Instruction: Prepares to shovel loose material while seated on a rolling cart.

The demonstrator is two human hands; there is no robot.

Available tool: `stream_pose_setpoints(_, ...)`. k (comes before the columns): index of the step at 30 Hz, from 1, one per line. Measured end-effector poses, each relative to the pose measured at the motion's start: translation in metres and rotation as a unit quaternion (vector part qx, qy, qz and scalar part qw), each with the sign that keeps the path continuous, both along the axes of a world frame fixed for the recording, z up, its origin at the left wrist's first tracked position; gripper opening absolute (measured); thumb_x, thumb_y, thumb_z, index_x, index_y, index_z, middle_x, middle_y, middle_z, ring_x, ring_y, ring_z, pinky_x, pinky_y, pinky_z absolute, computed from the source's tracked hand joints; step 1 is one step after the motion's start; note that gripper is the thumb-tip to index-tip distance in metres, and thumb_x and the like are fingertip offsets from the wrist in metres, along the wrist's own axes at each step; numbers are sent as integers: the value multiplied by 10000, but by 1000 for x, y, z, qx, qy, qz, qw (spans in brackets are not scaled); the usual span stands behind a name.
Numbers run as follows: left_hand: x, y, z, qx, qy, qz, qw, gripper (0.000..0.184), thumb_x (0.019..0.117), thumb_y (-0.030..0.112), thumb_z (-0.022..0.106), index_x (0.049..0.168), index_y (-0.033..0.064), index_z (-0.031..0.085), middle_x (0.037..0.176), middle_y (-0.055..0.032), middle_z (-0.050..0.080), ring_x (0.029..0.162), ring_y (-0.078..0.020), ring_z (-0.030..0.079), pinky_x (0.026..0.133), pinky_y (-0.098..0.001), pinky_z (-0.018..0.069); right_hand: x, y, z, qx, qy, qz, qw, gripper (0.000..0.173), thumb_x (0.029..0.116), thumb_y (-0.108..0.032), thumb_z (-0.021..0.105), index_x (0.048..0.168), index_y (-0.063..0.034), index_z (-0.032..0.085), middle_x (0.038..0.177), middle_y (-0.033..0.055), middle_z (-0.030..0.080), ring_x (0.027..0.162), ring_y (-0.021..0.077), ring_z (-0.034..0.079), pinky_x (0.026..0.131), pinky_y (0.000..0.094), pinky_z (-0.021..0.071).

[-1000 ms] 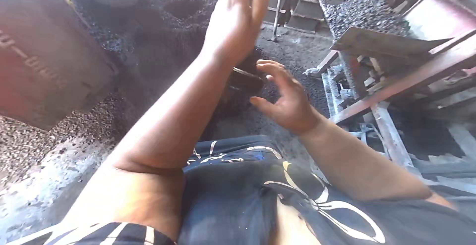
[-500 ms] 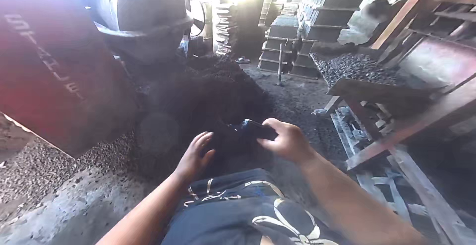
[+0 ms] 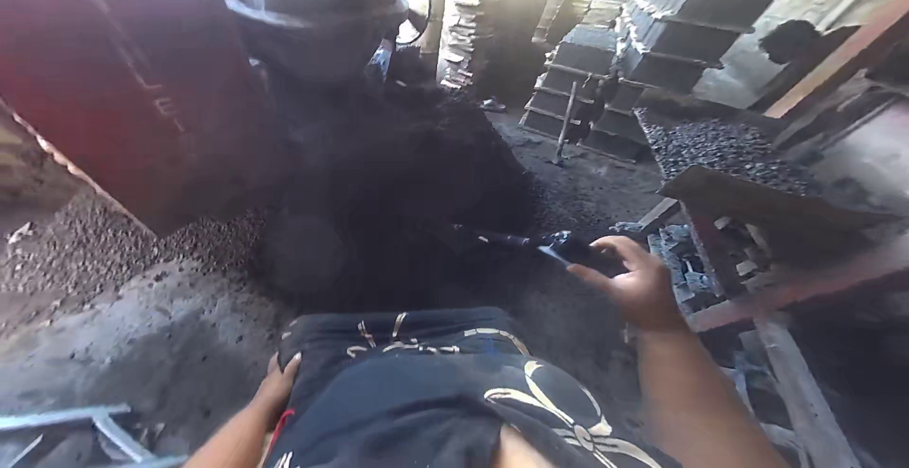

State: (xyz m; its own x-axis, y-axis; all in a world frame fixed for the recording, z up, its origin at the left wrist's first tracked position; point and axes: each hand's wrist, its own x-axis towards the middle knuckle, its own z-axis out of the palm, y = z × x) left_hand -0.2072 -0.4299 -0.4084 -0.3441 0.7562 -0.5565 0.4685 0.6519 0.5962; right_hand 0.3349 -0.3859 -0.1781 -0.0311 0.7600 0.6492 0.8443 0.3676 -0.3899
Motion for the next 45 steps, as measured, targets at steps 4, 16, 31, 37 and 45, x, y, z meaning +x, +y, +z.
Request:
stream_pose_setpoints(4,-1,-7,13,-18,-19,-15,1000,737,1112,478,356,1650,67,65,1579,-347,346,1469,-476,376,1198,-617,293,25,5,-4,37,3,8,999,695,859,-565,714,1055,99,668,904,233,688,786,199,645,749,346,551)
stream_pose_setpoints(16,2,2,12,-67,29,-34,997,807,1075,593,360,1633,46,163,1501,-360,444,1425,-481,435,1165,-638,330,74,-32,-41,68,35,64,995,689,894,-522,723,1021,149,632,957,150,681,946,-29,617,879,126,493)
stream_pose_setpoints(31,36,-24,51,-138,88,-70,984,771,1112,511,310,1632,8,45,1498,-341,464,1391,-450,499,1156,-595,378,-5,-69,-32,-278,-43,54,958,459,719,-224,722,1124,-8,703,909,151,723,790,277,697,718,524,562)
stream_pose_setpoints(37,40,-7,41,-140,129,-85,978,751,1111,511,307,1628,14,83,1412,-327,555,1316,-453,571,1099,-604,438,5,-61,-39,-131,-83,40,987,419,792,-318,701,1046,15,721,936,176,737,808,263,716,737,438,591)
stream_pose_setpoints(45,50,23,37,-128,181,-145,964,739,1103,514,341,1588,-19,178,1355,-346,577,1272,-477,595,1047,-613,478,-13,-55,-32,-127,-120,29,984,333,792,-273,690,990,-7,717,885,145,734,764,245,715,694,424,594)
